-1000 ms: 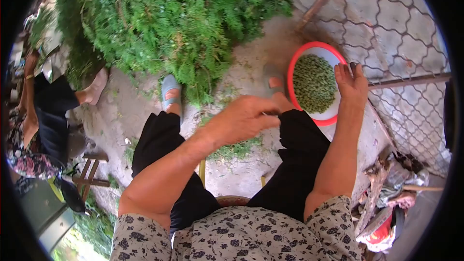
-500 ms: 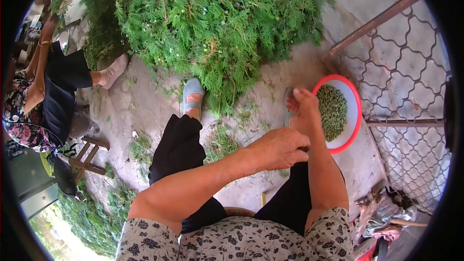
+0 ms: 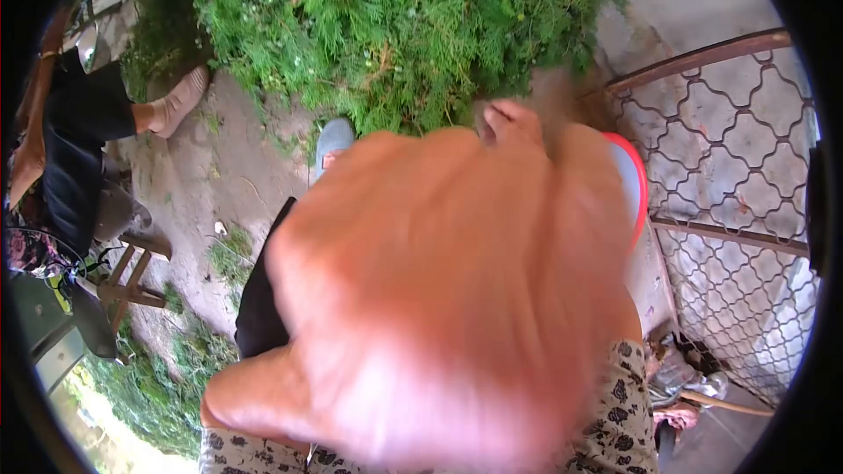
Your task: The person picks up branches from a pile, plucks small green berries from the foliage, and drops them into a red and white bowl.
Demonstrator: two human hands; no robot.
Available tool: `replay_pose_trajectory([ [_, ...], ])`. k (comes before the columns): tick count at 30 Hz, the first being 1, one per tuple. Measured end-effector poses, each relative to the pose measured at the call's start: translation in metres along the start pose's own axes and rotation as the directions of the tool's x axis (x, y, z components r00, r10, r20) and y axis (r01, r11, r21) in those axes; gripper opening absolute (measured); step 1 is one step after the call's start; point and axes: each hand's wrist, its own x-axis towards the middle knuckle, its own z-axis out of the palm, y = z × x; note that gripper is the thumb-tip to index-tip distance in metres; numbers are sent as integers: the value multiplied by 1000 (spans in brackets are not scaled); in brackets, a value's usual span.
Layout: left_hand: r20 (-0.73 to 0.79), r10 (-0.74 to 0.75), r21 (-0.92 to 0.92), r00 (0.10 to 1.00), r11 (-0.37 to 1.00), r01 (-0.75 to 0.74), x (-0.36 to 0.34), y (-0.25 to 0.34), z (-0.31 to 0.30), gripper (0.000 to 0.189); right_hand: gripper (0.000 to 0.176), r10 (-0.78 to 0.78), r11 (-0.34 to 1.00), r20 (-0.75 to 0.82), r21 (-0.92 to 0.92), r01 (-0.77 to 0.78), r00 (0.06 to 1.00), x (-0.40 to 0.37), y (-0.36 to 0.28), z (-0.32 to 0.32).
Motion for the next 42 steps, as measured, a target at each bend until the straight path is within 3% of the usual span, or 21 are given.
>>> replay_pose_trajectory([
  [1, 37, 8, 0, 999, 1000, -8, -3, -2, 1, 31, 19, -147, 979, -65, -151, 136, 987, 5, -5, 19],
  [4, 123, 64, 4, 990, 998, -65, 0, -10, -16, 29, 21, -156, 902, -6, -408, 140, 988, 40, -7, 48],
  [6, 154, 114, 25, 981, 993, -119, 2, -15, -31, 27, 27, -550, 640, 69, -606, 472, 833, 65, -3, 68],
  [7, 176, 131, 37, 976, 990, -140, 1, -16, -39, 27, 27, -557, 631, 77, -608, 481, 827, 70, -6, 77],
  [9, 215, 171, 57, 961, 981, -187, 0, -16, -55, 26, 38, -676, 409, 101, -773, 486, 730, 81, -18, 87],
  [13, 298, 260, 123, 918, 944, -307, 1, -9, -86, 23, 40, -498, 541, 30, -770, 337, 867, 100, -31, 93],
  [14, 157, 224, 187, 962, 949, -252, -4, -9, -75, 20, 38, -423, 567, 3, -779, 268, 906, 104, -32, 93],
  [15, 152, 232, 201, 961, 945, -259, -1, -7, -67, 20, 38, -437, 567, 7, -774, 282, 899, 108, -33, 91],
  [17, 101, -198, 112, 975, 976, 186, 1, -7, -56, 38, 33, -716, 524, -63, -707, 475, 696, 115, -35, 98],
  [19, -13, -17, -10, 1000, 1000, 17, -20, -38, -26, 37, 30, -857, 411, -29, -641, 648, 514, 104, -80, 113],
  [21, -31, 0, -27, 1000, 1000, -1, -28, -39, -17, 37, 30, -882, 397, -18, -567, 722, 471, 111, -111, 133],
  [23, -49, 12, -46, 999, 999, -14, -30, -42, -15, 36, 31, -874, 306, 60, -701, 644, 482, 109, -147, 158],
  [24, -31, -24, -69, 999, 997, 21, -30, -43, -15, 35, 26, -858, 303, -3, -812, 499, 514, 130, -147, 166],
  [25, -12, -56, -94, 998, 994, 55, -30, -45, -15, 34, 26, -861, 302, -1, -806, 510, 509, 129, -158, 168],
  [27, -47, -73, -105, 996, 992, 67, -30, -48, -13, 33, 19, -731, 107, 78, -968, 227, 678, 129, -180, 166],
  [28, -60, -91, -129, 994, 988, 83, -29, -48, -13, 34, 17, -746, 20, 97, -986, 167, 659, 139, -176, 165],
  [29, -68, -111, -159, 991, 982, 99, -30, -47, -12, 34, 17, -745, 20, 99, -985, 169, 660, 147, -171, 161],
  [31, -36, -125, -166, 991, 979, 118, -31, -47, -11, 34, 16, -580, 391, 82, -845, 365, 810, 158, -162, 156],
  [32, -5, -131, -175, 991, 976, 128, -30, -47, -9, 32, 20, -596, 440, 61, -809, 389, 801, 159, -154, 154],
  [36, 52, -146, -175, 988, 973, 153, -26, -42, -5, 27, 21, -431, 504, 29, -822, 267, 902, 133, -150, 140],
  [42, 77, -150, -152, 986, 975, 160, -27, -38, 1, 18, 21, -654, 496, 83, -704, 508, 752, 79, -112, 105],
])
